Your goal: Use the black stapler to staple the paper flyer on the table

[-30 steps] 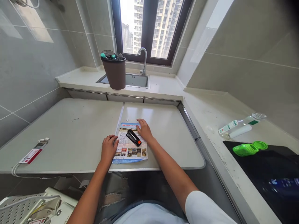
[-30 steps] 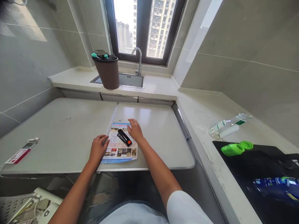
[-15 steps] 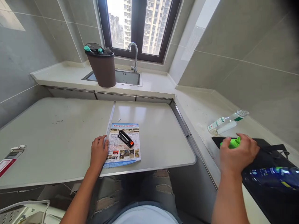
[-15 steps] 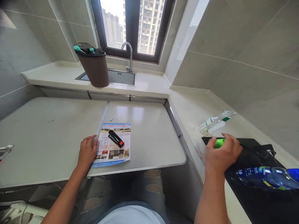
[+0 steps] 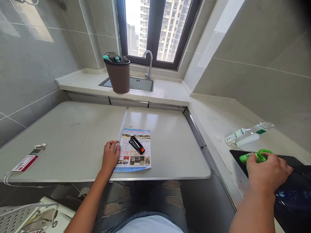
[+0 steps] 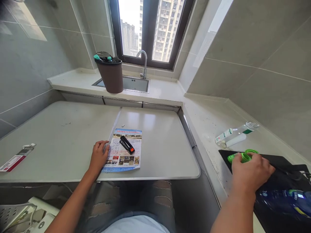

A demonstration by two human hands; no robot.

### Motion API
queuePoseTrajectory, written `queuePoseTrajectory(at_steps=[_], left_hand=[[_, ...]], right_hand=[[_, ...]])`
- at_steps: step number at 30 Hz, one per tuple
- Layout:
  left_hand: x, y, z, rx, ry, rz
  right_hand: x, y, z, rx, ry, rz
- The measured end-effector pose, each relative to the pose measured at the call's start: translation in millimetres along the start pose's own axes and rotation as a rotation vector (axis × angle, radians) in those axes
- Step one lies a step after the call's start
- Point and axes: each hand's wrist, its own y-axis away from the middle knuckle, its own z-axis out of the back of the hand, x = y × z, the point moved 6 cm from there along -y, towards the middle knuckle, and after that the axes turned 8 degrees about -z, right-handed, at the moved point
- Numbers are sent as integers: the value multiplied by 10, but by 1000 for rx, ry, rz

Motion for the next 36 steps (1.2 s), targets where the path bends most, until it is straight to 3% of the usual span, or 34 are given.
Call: queuePoseTrajectory(at_steps=[4, 9, 13, 23, 32, 36], left_hand=[[-6, -1, 0, 5, 1, -7], [-54, -2, 32, 13, 9, 16], [-107, -7, 82, 1, 38, 32], [-177, 2, 161, -58, 67, 2], [-225, 14, 231, -131, 29, -28], [-198, -10, 266, -134, 22, -11]], right_hand=[[-23, 25, -60, 33, -1, 23], [-136, -15, -149, -49, -162, -63], [-167, -21, -194, 25, -242, -81], [4, 87, 311, -58, -356, -109], [594, 437, 606, 36, -429, 118], [720, 562, 644, 97, -438, 120]])
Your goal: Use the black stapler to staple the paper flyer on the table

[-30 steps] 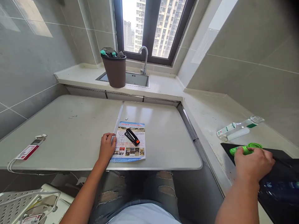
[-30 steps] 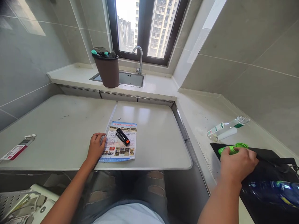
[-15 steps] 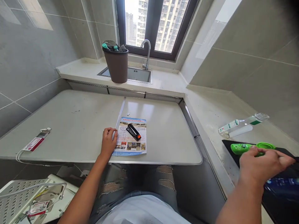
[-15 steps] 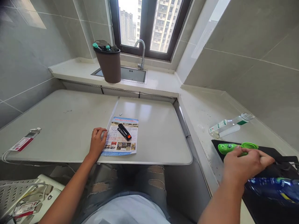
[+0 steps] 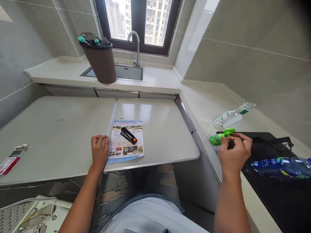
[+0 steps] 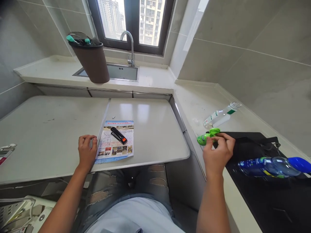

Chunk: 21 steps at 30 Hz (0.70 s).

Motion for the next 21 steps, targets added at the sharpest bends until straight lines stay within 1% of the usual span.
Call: queuePoseTrajectory(at_steps=[2, 4, 6, 7, 8, 9, 11, 12, 13, 14, 16, 17, 19, 20, 21], left_hand=[[-70, -10, 49, -19, 6, 3], [-279, 8, 115, -73, 43, 11], [-638, 74, 159, -159, 149, 61], [-864, 120, 137, -174, 252, 104], [-1114, 170, 67, -148, 401, 157], [-1389, 220, -63, -56, 588, 210], [-1975, 346, -388, 233, 989, 318], [-2237, 413, -518, 345, 1177, 378], [-2448, 474, -617, 421, 1345, 451], [-2601, 522, -682, 450, 1478, 522], [-2800, 594, -744, 509, 1612, 566], [-2842, 625, -755, 510, 1651, 586], [-2852, 686, -767, 472, 1706, 643], [-2831, 719, -779, 433, 1731, 689], [-2807, 753, -796, 395, 1757, 740]], right_hand=[[72, 51, -14, 30, -21, -14], [181, 123, -49, 76, -58, -25], [340, 235, -113, 146, -110, -27], [444, 312, -155, 190, -145, -17], [564, 404, -196, 233, -181, 6], [695, 510, -232, 271, -212, 39], [977, 762, -291, 350, -274, 142], [1105, 898, -314, 396, -310, 188], [1220, 1031, -322, 430, -351, 233], [1313, 1154, -318, 452, -395, 270], [1422, 1345, -293, 465, -455, 305], [1438, 1403, -271, 445, -472, 298], [1420, 1457, -239, 414, -489, 263], [1399, 1462, -240, 423, -490, 241], [1378, 1461, -257, 461, -488, 224]])
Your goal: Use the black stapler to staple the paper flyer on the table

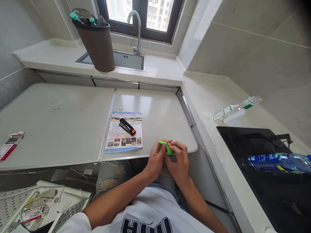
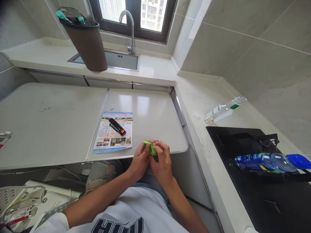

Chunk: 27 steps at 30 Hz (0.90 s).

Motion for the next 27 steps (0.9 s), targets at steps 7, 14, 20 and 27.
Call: queuePoseTrajectory(at_steps=[7, 14, 20, 27], left_hand=[[180, 4, 162, -103, 211, 76], [239, -20, 294, -163, 228, 159], [274, -67, 324, -122, 249, 170], [193, -53, 326, -124, 267, 165]], right_hand=[[-152, 8, -85, 301, 71, 81], [-85, 49, -128, 415, 342, 341], [-86, 22, -156, 458, 403, 381], [-160, -13, -155, 376, 283, 222]])
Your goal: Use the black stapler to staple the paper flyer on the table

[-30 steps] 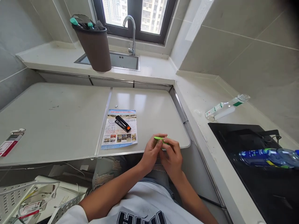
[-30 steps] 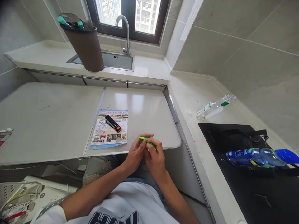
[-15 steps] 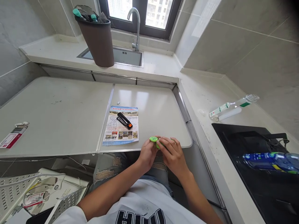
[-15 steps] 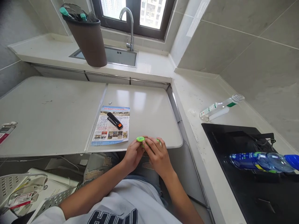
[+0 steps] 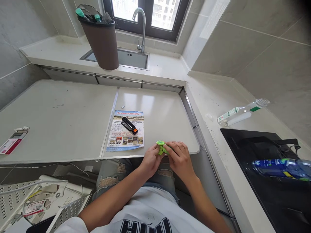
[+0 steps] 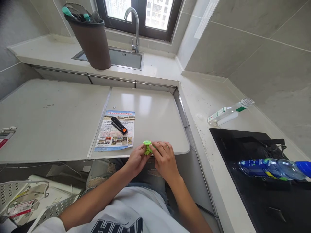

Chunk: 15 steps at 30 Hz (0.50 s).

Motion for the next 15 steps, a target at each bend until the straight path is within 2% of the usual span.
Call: queuePoseTrajectory(at_steps=[4, 8, 12, 15], left_hand=[[-26, -18, 61, -52, 11, -19], [-71, -25, 100, -171, -1, -70], [-132, -11, 111, -320, -78, -190], [-186, -4, 90, -364, -222, -299]], right_hand=[[-17, -7, -20, -29, -85, -62], [44, 21, -89, -90, -141, -138], [228, 67, -257, -138, -146, -237], [320, 80, -376, -209, -187, -354]])
